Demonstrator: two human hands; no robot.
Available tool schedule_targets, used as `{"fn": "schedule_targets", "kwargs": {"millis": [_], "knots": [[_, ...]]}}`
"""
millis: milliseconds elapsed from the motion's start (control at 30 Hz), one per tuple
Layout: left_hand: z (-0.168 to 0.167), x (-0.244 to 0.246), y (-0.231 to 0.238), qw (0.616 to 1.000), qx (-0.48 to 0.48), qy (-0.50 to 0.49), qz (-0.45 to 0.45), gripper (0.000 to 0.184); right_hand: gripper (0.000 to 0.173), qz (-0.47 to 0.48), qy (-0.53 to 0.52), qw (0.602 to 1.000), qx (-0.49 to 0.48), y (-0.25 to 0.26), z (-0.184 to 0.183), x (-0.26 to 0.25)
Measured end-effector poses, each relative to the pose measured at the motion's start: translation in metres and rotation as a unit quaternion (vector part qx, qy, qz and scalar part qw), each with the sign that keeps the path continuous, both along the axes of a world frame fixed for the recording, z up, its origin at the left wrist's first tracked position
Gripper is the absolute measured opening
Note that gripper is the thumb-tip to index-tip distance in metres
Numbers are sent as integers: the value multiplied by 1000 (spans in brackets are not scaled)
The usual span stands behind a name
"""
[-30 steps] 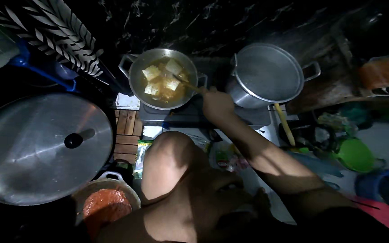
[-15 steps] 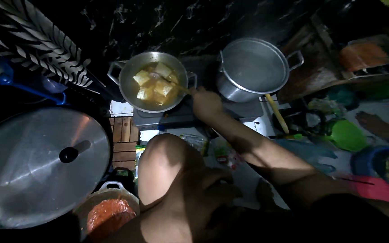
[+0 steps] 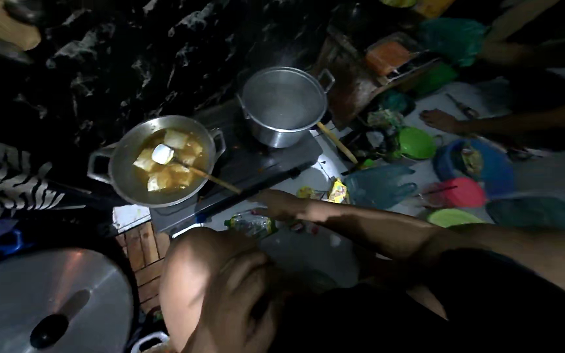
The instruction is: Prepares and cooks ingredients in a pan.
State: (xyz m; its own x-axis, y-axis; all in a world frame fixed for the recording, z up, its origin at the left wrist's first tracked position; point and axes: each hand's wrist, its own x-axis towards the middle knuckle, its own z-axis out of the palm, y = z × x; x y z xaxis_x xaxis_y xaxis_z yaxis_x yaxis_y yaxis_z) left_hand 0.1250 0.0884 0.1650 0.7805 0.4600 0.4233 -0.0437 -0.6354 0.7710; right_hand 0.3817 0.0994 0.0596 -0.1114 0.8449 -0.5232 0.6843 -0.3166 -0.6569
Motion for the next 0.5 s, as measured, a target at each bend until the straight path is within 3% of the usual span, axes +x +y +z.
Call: {"fn": "schedule_targets", "kwargs": {"millis": [100, 167, 233, 267, 367, 433, 500], "knots": [[8, 7, 2, 999, -16, 39, -12, 31, 42, -61, 118, 991, -28, -73, 30, 31], [11, 16, -1, 998, -17, 63, -7, 31, 65, -94, 89, 991, -35, -118, 46, 41], [12, 25, -3, 998, -11, 66, -6, 31, 96, -50, 36, 997, -56, -156, 68, 37], [11, 28, -3, 998, -7, 59, -11, 31, 93, -25, 21, 997, -63, -172, 81, 30], [7, 42, 0, 998, 16, 36, -53, 30, 44, -63, 104, 992, -23, -215, 118, 0], [7, 53, 0, 996, 37, 16, -79, 28, 29, -208, 173, 958, 93, -241, 123, -29], [8, 63, -7, 993, 51, -8, -102, 27, 30, -385, 92, 918, -23, -252, 155, -31]]}}
